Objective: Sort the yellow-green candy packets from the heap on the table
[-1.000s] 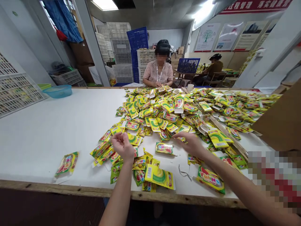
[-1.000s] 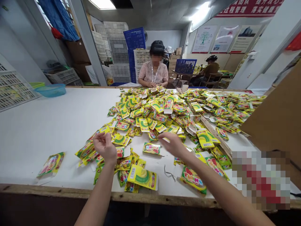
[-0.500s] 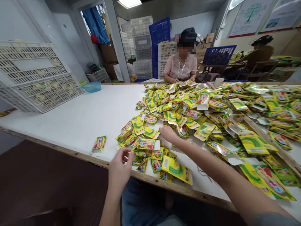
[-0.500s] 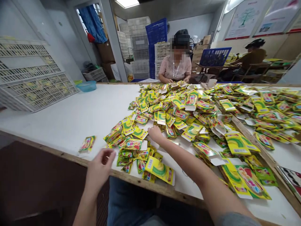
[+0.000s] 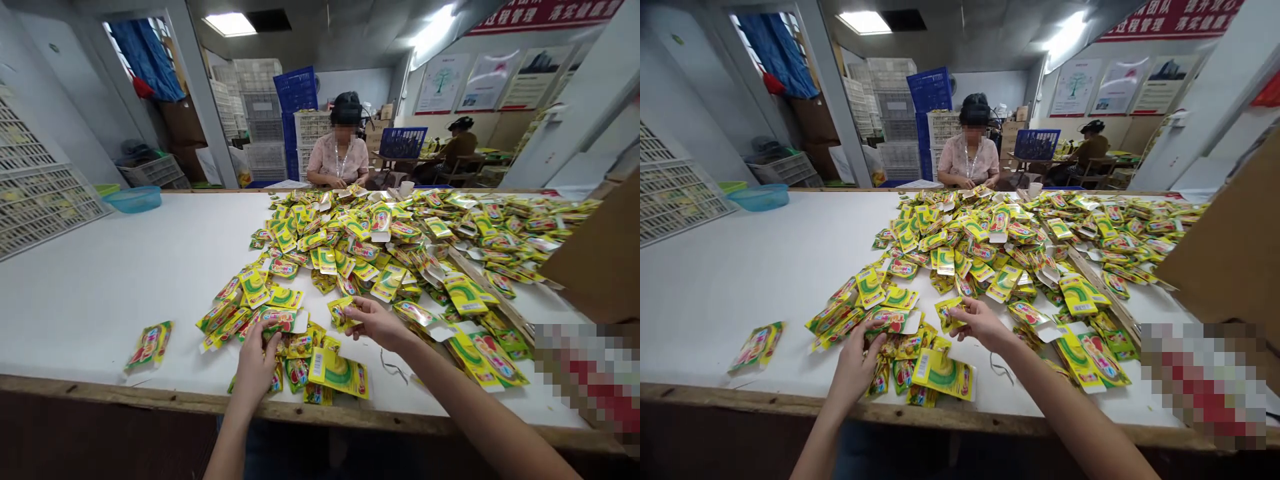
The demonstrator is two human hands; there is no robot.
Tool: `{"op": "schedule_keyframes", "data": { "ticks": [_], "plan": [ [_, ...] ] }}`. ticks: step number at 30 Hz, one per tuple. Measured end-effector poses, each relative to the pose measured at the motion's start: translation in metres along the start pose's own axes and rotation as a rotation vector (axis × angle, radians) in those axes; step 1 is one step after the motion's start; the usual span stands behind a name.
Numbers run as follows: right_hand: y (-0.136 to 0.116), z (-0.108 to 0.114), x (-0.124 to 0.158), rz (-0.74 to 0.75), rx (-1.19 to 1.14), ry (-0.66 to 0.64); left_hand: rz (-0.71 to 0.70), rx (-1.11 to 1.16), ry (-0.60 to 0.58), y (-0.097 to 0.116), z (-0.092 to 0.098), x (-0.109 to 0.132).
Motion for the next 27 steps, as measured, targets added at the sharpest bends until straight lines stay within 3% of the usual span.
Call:
{"op": "schedule_keyframes", "data": {
  "ticks": [3, 6, 9, 13, 15, 19, 22, 25, 27],
  "plan": [
    [-0.007, -0.005, 0.012, 0.099, -0.025, 0.004, 0.084, 0.338, -0.133, 0.025, -0.023, 0.007],
    [-0.006, -0.016, 0.019, 0.125, -0.08, -0.01, 0.132, 0.449, -0.262, 0.05, -0.052, 0.016],
    [0.007, -0.026, 0.024, 0.032, -0.153, -0.04, 0.049, 0.265, -0.191, 0.063, -0.067, 0.019],
    [0.021, -0.032, 0.03, -0.021, -0.261, -0.06, -0.047, -0.091, -0.039, 0.063, -0.072, 0.023],
    [0.022, -0.031, 0.03, -0.012, -0.242, -0.077, -0.043, -0.087, -0.119, 0.061, -0.08, 0.023],
    [0.012, -0.016, 0.025, 0.021, -0.155, -0.084, -0.002, 0.154, -0.44, 0.066, -0.107, 0.008],
    [-0.004, 0.027, 0.015, 0.156, -0.174, 0.155, -0.142, 0.146, -0.529, 0.083, -0.125, -0.013],
    [-0.016, 0.081, 0.015, 0.312, -0.156, 0.536, -0.364, -0.24, -0.627, 0.091, -0.155, -0.02],
    [-0.022, 0.106, 0.02, 0.396, -0.115, 0.727, -0.427, -0.52, -0.692, 0.085, -0.172, -0.019]
  ]
}}
Point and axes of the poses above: each hand's wrist, its own x-axis away from the middle knuckle, its own z-axis out of the back of the hand, y = z × x, the point moved 7 cm from there along -x, towards the middle knuckle, and after that the axes turned 6 degrees about y, right-handed, at the moved point
